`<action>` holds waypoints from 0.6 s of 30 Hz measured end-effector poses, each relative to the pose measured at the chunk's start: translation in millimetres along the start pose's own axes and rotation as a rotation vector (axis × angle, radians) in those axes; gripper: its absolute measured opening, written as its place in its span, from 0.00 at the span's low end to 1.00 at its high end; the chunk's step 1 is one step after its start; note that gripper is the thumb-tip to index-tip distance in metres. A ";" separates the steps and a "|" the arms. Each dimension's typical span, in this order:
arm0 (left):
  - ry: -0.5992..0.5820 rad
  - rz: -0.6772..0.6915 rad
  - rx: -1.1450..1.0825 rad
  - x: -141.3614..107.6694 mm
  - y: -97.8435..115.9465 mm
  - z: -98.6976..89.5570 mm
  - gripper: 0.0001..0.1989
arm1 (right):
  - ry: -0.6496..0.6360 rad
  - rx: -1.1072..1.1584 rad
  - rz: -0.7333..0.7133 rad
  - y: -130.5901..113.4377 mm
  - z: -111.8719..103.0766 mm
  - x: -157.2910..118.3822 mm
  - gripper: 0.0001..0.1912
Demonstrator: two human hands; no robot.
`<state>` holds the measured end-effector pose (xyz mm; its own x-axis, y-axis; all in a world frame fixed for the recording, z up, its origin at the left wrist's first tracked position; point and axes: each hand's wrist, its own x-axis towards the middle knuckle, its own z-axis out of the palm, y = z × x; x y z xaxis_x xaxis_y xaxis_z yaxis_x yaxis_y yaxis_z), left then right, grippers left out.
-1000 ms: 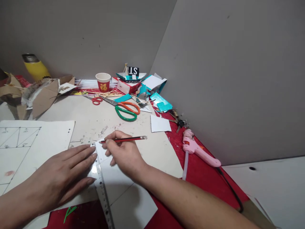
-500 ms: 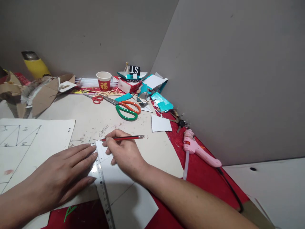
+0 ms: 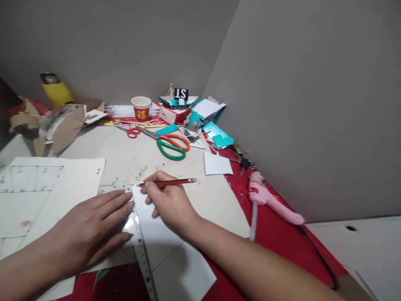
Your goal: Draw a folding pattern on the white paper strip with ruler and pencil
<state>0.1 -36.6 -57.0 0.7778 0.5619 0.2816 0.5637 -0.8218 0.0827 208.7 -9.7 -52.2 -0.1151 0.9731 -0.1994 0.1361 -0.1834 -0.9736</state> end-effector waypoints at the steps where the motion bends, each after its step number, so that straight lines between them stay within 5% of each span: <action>1: -0.020 -0.017 -0.022 -0.2 1.0 -0.9 0.20 | 0.003 -0.006 -0.001 0.3 0.2 -0.4 0.08; 12: -0.053 -0.062 -0.027 -4.3 3.7 -2.8 0.23 | -0.036 -0.073 0.001 -0.2 -2.6 -1.4 0.16; 18: 0.022 -0.012 -0.036 -3.9 3.9 -3.8 0.20 | 0.051 0.137 -0.090 -2.4 -8.6 -2.7 0.22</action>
<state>-1.9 -42.3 -54.1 0.7643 0.5701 0.3014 0.5626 -0.8179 0.1203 217.2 -10.7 -48.3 -0.0698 0.9917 -0.1083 -0.0082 -0.1092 -0.9940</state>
